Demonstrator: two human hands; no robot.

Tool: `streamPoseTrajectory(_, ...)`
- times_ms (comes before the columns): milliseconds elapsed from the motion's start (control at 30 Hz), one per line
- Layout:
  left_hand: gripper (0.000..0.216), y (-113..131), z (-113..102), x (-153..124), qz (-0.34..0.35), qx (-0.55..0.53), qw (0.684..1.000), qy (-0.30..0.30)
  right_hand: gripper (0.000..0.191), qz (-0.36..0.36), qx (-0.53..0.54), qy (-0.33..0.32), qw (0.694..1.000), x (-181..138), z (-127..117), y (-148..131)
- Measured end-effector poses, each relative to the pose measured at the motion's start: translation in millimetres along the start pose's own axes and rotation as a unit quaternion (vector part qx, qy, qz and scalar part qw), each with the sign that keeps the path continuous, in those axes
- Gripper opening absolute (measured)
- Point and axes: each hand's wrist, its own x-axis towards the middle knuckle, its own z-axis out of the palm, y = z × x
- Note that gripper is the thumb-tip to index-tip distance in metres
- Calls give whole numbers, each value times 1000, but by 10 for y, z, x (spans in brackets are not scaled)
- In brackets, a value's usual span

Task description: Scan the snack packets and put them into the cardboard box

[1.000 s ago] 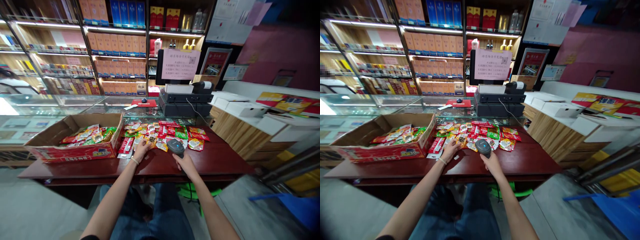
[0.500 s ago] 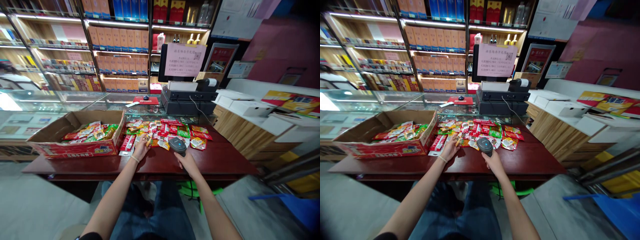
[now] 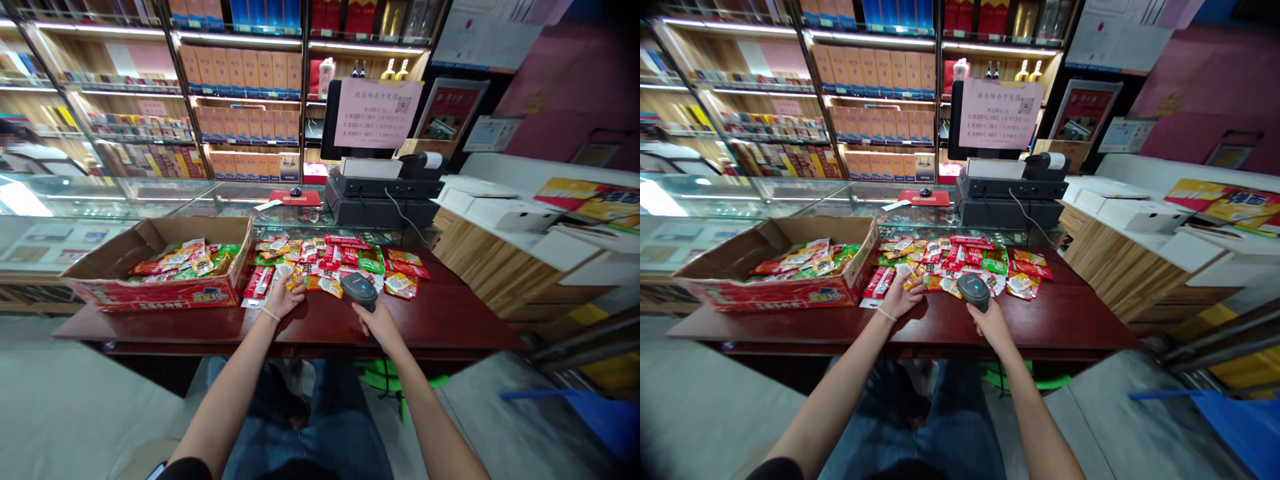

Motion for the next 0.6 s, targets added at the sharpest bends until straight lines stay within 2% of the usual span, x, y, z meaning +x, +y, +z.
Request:
streamPoseTrajectory(100, 43, -5, -26, 3, -28, -6, 1000, -7, 35, 1, -4, 5, 1000, -9, 0, -11)
streamPoseTrajectory(167, 49, -18, -24, 11, -31, 1, 999, 12, 35, -1, -12, 5, 1000, -11, -4, -13)
streamPoseTrajectory(333, 50, -55, 15, 47, 52, 25, 997, 56, 34, -14, -24, -7, 1000, 1, -14, 28)
streamPoseTrajectory(467, 44, -95, -19, 91, 78, 13, 994, 72, 34, -14, -12, -7, 1000, 1, -11, 47)
streamPoseTrajectory(600, 26, -148, -70, 130, 124, 9, 982, 143, 35, -13, -18, -3, 1000, -8, -11, 19)
